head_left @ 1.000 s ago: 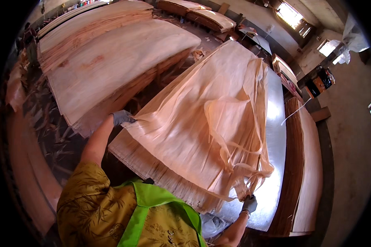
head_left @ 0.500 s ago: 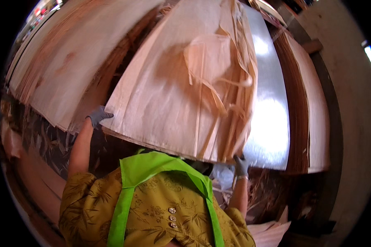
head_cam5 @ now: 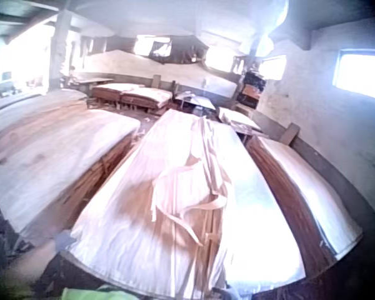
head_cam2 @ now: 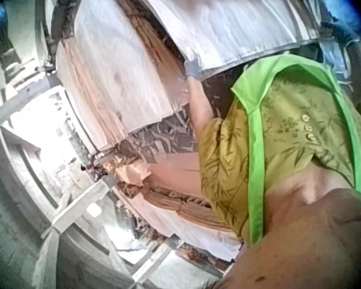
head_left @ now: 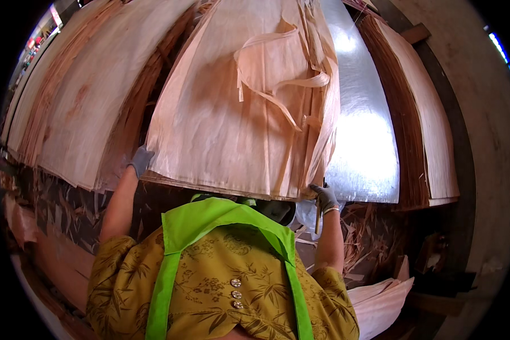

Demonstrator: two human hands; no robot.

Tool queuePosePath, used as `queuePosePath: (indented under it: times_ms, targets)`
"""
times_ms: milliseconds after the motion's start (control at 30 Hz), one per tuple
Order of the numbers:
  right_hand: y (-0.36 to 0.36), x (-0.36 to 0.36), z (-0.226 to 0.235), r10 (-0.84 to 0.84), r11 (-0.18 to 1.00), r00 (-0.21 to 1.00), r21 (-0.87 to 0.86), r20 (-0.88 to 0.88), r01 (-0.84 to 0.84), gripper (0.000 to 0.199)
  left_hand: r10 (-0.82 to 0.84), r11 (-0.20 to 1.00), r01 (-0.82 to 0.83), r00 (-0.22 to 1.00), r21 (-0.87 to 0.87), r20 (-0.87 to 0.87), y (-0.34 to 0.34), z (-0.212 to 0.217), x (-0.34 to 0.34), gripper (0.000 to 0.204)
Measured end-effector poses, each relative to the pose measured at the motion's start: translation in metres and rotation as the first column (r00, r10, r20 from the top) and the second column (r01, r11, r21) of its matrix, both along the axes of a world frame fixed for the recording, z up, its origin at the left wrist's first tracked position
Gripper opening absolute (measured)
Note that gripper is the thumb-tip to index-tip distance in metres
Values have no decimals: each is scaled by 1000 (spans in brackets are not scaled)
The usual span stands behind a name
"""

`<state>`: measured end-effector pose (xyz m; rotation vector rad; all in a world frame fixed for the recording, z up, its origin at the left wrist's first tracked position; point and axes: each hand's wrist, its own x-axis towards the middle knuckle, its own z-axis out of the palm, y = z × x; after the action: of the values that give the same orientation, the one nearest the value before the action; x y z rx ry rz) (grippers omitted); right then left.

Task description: The person organizes large wood veneer sheets, picking them up from one stack and placing them onto a metal table. The person then uses a hand tool and small pieces of white tape to join multiple veneer strips together into a larger sheet.

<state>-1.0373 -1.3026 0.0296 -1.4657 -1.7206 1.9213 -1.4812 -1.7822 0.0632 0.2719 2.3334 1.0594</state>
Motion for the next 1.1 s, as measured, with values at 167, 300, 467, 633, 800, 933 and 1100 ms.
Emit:
queuePosePath:
  times_ms: [167, 300, 467, 633, 800, 933, 1100]
  targets:
    - [12, 8, 3, 14, 987, 1000, 163, 4, -14, 29, 92, 967, -82, 995, 241, -32, 36, 11, 21, 48]
    - [7, -9, 38, 34, 999, 999, -12, 21, -34, 23, -28, 974, 0, 992, 225, 120, 20, 11, 15, 49]
    - [16, 0, 32, 131, 991, 990, 3, 50, -131, 23, -23, 965, -24, 984, 263, 175, 32, 40, 11, 46]
    - [1, -16, 46, -30, 999, 999, -30, 11, 30, 34, -61, 933, 38, 997, 359, 53, 39, 98, 10, 43]
    - [3, -21, 66, 36, 999, 997, -22, 75, -34, 47, -56, 936, 44, 998, 350, 26, 39, 135, -4, 46]
    - [17, -7, 85, 82, 995, 991, -68, 102, -75, 44, -110, 884, 64, 991, 463, 72, 49, 178, -10, 44]
    - [26, -9, 117, 134, 991, 984, -24, 120, -132, 33, -67, 885, 68, 998, 461, -18, 54, 229, -25, 36]
